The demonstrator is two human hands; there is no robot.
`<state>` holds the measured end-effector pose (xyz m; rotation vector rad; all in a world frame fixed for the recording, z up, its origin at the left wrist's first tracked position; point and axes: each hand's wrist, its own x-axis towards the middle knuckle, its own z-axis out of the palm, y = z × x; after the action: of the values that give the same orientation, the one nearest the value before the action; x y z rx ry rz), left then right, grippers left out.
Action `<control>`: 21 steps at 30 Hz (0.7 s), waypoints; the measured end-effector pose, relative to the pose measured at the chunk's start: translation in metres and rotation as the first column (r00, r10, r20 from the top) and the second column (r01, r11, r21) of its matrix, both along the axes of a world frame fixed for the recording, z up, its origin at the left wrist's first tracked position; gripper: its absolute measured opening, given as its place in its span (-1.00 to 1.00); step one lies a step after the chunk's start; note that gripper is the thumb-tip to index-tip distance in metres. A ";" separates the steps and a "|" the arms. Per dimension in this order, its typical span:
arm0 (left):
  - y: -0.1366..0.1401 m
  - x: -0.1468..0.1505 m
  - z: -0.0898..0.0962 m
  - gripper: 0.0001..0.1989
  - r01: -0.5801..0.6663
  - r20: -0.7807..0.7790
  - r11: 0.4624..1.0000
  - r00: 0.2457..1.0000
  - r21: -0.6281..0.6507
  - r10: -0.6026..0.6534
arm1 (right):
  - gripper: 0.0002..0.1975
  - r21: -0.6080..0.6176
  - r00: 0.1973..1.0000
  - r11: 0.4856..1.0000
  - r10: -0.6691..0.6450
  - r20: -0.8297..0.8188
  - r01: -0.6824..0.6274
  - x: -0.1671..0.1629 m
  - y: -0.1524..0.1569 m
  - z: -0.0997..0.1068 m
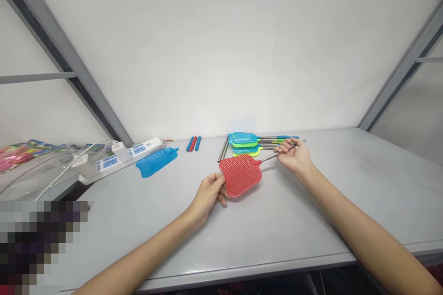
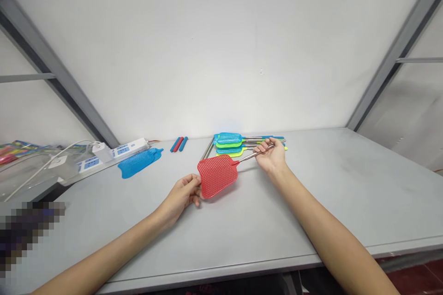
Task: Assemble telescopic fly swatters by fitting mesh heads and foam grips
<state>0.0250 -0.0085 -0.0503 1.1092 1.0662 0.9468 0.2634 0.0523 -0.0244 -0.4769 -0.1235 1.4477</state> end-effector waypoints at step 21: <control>0.001 0.001 -0.003 -0.81 0.002 -0.036 1.000 0.999 0.013 -0.002 | -0.83 0.000 1.000 1.000 0.018 0.001 -0.018 0.001 0.000 0.000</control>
<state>0.0261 -0.0073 -0.0528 1.1412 1.0893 0.9362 0.2646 0.0524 -0.0246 -0.4774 -0.1293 1.4646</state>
